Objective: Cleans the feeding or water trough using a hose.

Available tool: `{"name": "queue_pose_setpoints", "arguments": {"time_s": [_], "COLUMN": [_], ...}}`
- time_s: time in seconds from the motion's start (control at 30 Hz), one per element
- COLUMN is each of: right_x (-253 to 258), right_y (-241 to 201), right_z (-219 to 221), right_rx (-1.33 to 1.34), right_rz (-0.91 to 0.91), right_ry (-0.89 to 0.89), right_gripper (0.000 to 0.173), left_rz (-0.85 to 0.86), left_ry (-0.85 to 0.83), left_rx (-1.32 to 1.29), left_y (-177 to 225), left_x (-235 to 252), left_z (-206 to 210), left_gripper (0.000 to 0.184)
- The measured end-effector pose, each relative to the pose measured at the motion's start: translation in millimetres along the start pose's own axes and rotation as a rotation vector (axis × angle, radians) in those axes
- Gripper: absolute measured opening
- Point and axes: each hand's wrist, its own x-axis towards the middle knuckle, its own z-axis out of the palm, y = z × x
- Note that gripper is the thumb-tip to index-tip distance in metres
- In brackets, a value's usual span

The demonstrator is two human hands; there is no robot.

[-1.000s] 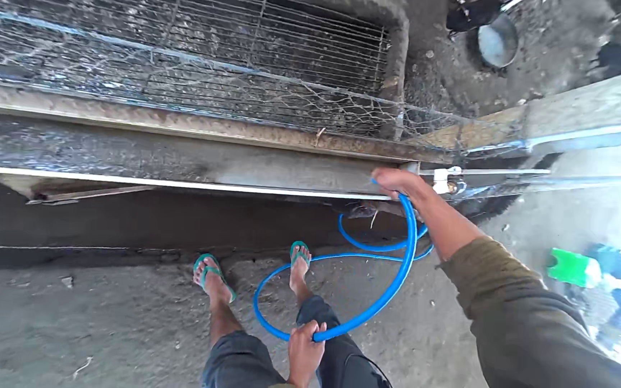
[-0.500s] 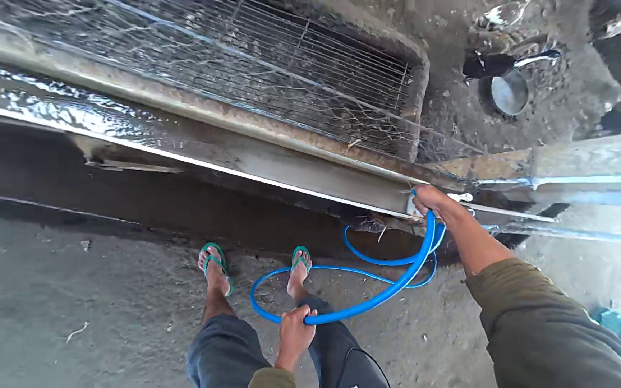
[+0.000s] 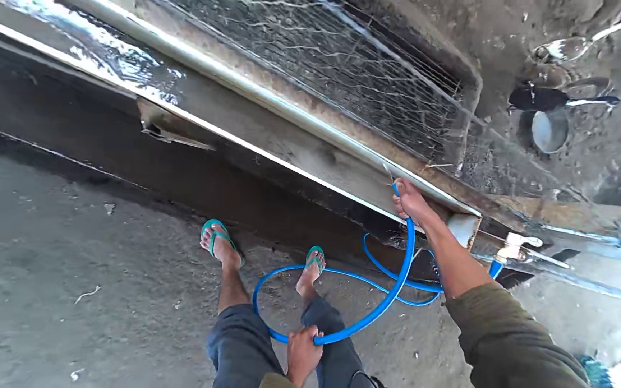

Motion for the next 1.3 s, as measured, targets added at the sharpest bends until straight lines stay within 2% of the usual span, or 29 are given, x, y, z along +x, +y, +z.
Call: {"name": "queue_pose_setpoints", "arguments": {"time_s": [0.13, 0.33, 0.57, 0.67, 0.77, 0.83, 0.9, 1.0, 1.1, 1.17, 1.3], "right_x": [10.2, 39.1, 54.6, 55.6, 48.5, 41.7, 29.6, -5.0, -26.8, -28.4, -16.1], "right_y": [-42.9, -88.1, -143.2, -152.0, -122.8, -83.2, -33.3, 38.4, 83.2, 94.5, 81.4], "right_z": [54.1, 119.0, 177.6, 187.4, 153.6, 101.6, 36.5, -47.6, -90.4, -99.0, -91.7], "right_rx": [-0.048, -0.048, 0.093, -0.057, -0.293, -0.401, -0.446, -0.468, -0.434, -0.367, -0.070], "right_rz": [-0.119, -0.274, -0.472, -0.463, -0.327, -0.161, 0.035, 0.289, 0.552, 0.616, 0.460], "right_ry": [-0.041, -0.056, -0.194, -0.278, -0.190, -0.046, 0.090, 0.281, 0.426, 0.401, 0.170], "right_gripper": [0.030, 0.029, 0.026, 0.026, 0.036, 0.042, 0.044, 0.032, 0.023, 0.025, 0.023], "left_rz": [0.069, 0.097, 0.081, 0.101, 0.159, 0.176, 0.218, 0.291, 0.374, 0.380, 0.336], "left_ry": [0.009, -0.018, 0.006, 0.006, -0.010, -0.075, -0.069, -0.012, 0.085, 0.016, -0.248], "left_rx": [-0.133, -0.246, -0.405, -0.395, -0.306, -0.229, -0.176, -0.153, -0.161, -0.118, -0.011], "left_y": [-19.0, -24.6, -27.2, -29.8, -33.2, -29.8, -26.2, -15.1, -0.8, 5.1, 5.0], "left_x": [-1.5, -1.0, 0.2, 1.4, -2.1, -4.7, -4.6, -4.7, -4.5, -6.4, -16.9], "left_z": [-14.5, -38.9, -64.1, -66.4, -62.8, -64.4, -63.6, -62.4, -59.6, -61.2, -75.7], "left_gripper": [0.037, 0.034, 0.036, 0.036, 0.034, 0.034, 0.037, 0.038, 0.028, 0.023, 0.047]}}
